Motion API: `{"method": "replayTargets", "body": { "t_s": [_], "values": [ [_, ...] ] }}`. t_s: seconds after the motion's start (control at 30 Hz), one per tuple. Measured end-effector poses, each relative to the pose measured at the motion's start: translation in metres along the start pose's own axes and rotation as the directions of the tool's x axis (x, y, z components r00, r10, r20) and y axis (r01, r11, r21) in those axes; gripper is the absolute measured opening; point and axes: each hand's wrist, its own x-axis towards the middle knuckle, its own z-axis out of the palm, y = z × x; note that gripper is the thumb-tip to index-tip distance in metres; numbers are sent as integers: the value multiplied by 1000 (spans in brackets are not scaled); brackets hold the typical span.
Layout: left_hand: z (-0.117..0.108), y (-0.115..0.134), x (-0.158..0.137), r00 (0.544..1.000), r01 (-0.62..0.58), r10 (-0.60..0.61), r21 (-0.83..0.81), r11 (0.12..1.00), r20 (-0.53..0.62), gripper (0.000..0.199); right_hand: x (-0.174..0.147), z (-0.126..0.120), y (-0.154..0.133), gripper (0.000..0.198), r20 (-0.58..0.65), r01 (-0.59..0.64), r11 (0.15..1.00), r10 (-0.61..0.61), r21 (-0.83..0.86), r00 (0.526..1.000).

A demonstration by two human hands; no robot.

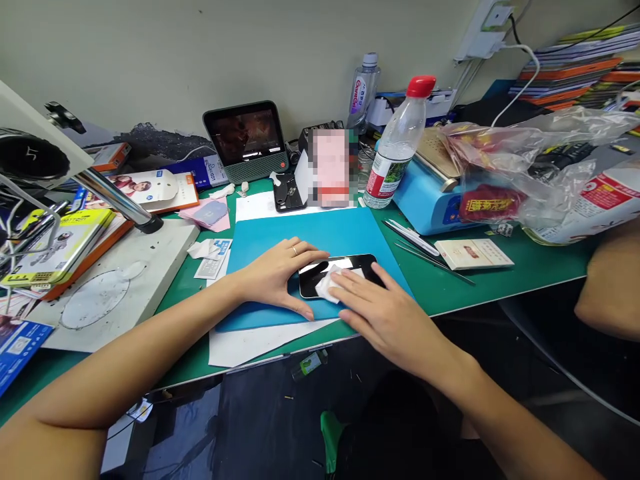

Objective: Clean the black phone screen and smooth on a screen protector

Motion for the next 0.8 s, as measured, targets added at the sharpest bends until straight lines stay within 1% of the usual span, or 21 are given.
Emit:
{"method": "replayTargets", "body": {
  "t_s": [0.07, 0.13, 0.23, 0.33, 0.4, 0.47, 0.6, 0.67, 0.8],
  "values": [
    [0, 0, -1, 999, 26, -26, 7, 1000, -22, 105, 1, -2, 5, 39, -2, -29, 999, 29, -16, 1000],
    [1, 0, -2, 997, 56, -56, 8, 998, -49, 110, 5, -1, 5, 40, -10, -36, 999, 36, -29, 999],
    [1, -1, -3, 995, 70, -70, -5, 998, -65, 113, 14, 5, -9, 43, -20, -3, 1000, 2, -27, 1000],
    [0, 0, -3, 997, 57, -58, -20, 998, -45, 111, 20, 13, -28, 49, -22, 30, 1000, -30, -1, 999],
    [0, 0, -3, 998, 49, -50, -33, 998, -26, 108, 17, 17, -37, 54, -22, 28, 1000, -28, 10, 999],
    [-1, 1, -3, 999, 45, -46, -39, 998, -12, 107, 10, 17, -40, 56, -12, 17, 1000, -17, 14, 1000],
    [0, 1, -2, 999, 47, -47, -31, 998, -6, 105, -8, 9, -31, 55, 24, -19, 1000, 19, -1, 1000],
    [0, 2, -2, 998, 54, -55, -28, 998, -7, 105, -13, 5, -22, 56, 20, -47, 999, 47, -19, 999],
    [0, 2, -1, 998, 61, -61, -27, 998, -4, 107, -8, 4, -12, 63, -10, -130, 990, 129, -61, 992]
  ]
}}
